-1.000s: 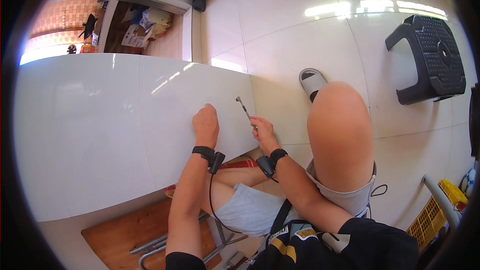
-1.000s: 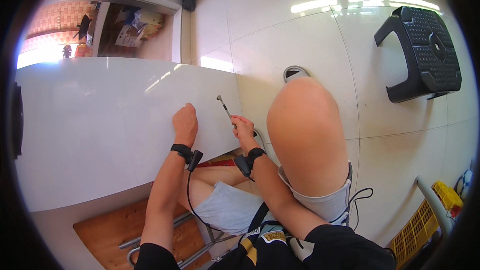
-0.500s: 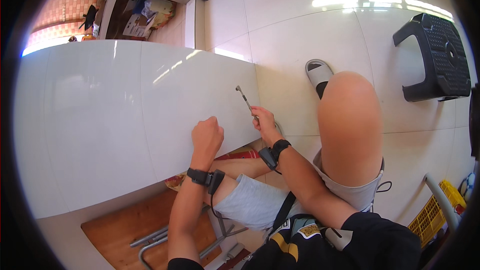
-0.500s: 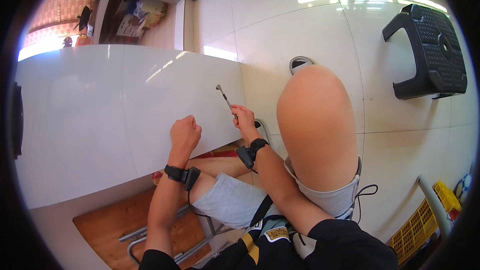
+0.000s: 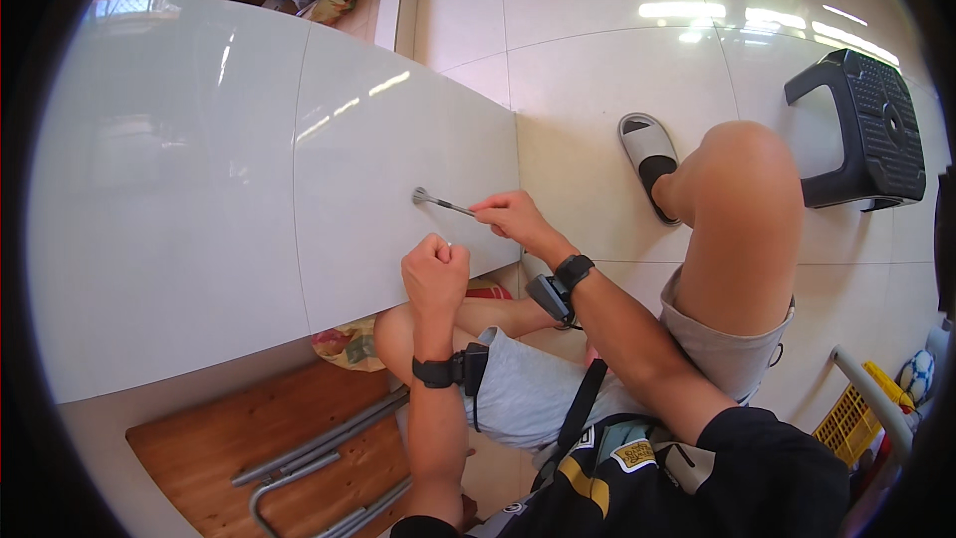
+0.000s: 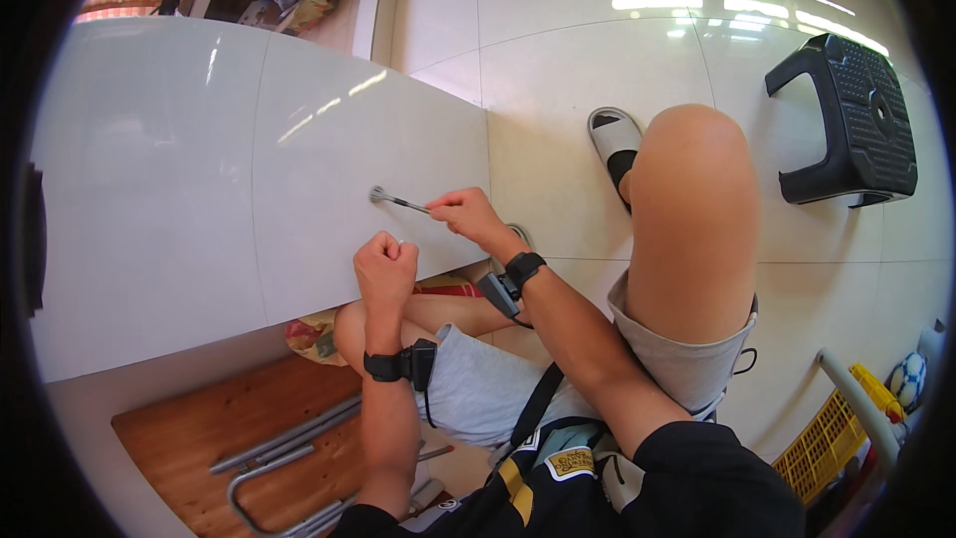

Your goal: Repairing or manipulating a lock mechanism on a white cabinet using a small tool.

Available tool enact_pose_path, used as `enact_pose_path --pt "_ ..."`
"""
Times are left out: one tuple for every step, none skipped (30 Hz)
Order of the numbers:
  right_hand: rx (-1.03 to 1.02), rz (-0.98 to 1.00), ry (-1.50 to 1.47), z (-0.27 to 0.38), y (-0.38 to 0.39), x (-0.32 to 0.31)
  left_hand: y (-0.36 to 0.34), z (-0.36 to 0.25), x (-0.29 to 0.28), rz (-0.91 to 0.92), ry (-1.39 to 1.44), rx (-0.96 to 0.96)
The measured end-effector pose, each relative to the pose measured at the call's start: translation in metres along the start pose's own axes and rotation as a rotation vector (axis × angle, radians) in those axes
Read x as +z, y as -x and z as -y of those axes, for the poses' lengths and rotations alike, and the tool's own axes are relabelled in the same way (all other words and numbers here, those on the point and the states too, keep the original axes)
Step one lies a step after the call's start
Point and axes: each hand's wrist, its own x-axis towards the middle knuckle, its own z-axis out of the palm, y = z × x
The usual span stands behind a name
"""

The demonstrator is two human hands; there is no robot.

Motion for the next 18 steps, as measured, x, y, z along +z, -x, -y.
enact_pose_path --pt "-0.041 0.036 0.021 0.011 0.001 0.009 0.0 0.0 -0.001 -0.027 0.034 -0.015" --pt "-0.037 0.033 0.028 0.022 0.002 0.019 0.0 -0.002 -0.003 -0.026 0.041 -0.019" --pt "-0.138 -0.027 0.077 0.035 0.005 0.028 0.001 -0.007 -0.006 -0.043 0.091 -0.034" --pt "-0.239 -0.086 0.127 0.041 0.005 0.033 0.001 -0.008 -0.007 -0.06 0.14 -0.05" --pt "-0.237 -0.09 0.132 0.04 0.004 0.031 0.002 -0.006 -0.008 -0.057 0.146 -0.052" --pt "-0.195 -0.085 0.125 0.04 0.003 0.026 0.002 -0.006 -0.008 -0.07 0.167 -0.045" --pt "-0.153 -0.08 0.117 0.039 0.002 0.022 0.002 -0.005 -0.009 -0.082 0.187 -0.039" --pt "-0.154 -0.085 0.12 0.036 0.002 0.021 0.002 -0.007 -0.009 -0.079 0.193 -0.038" --pt "-0.096 -0.091 0.09 0.035 0.004 0.023 0.002 -0.007 -0.011 -0.077 0.191 -0.05" --pt "-0.039 -0.097 0.058 0.036 0.005 0.024 0.001 -0.007 -0.011 -0.075 0.188 -0.063" --pt "-0.04 -0.101 0.057 0.037 0.002 0.029 -0.001 -0.007 -0.011 -0.071 0.189 -0.061" --pt "-0.101 -0.148 0.062 0.047 0.007 0.042 0.0 -0.007 -0.011 -0.07 0.219 -0.071" --pt "-0.167 -0.192 0.067 0.055 0.009 0.051 0.0 -0.007 -0.011 -0.074 0.248 -0.079" --pt "-0.163 -0.193 0.066 0.06 0.009 0.056 0.002 -0.006 -0.01 -0.071 0.247 -0.082" --pt "-0.187 -0.198 0.091 0.064 0.007 0.058 0.001 -0.005 -0.008 -0.065 0.272 -0.082" --pt "-0.212 -0.203 0.116 0.066 0.005 0.059 0.001 -0.004 -0.007 -0.06 0.297 -0.082" --pt "-0.214 -0.204 0.115 0.068 0.006 0.055 0.002 -0.005 -0.007 -0.06 0.296 -0.079" --pt "-0.165 -0.211 0.127 0.07 0.006 0.049 0.001 -0.006 -0.007 -0.055 0.271 -0.076"
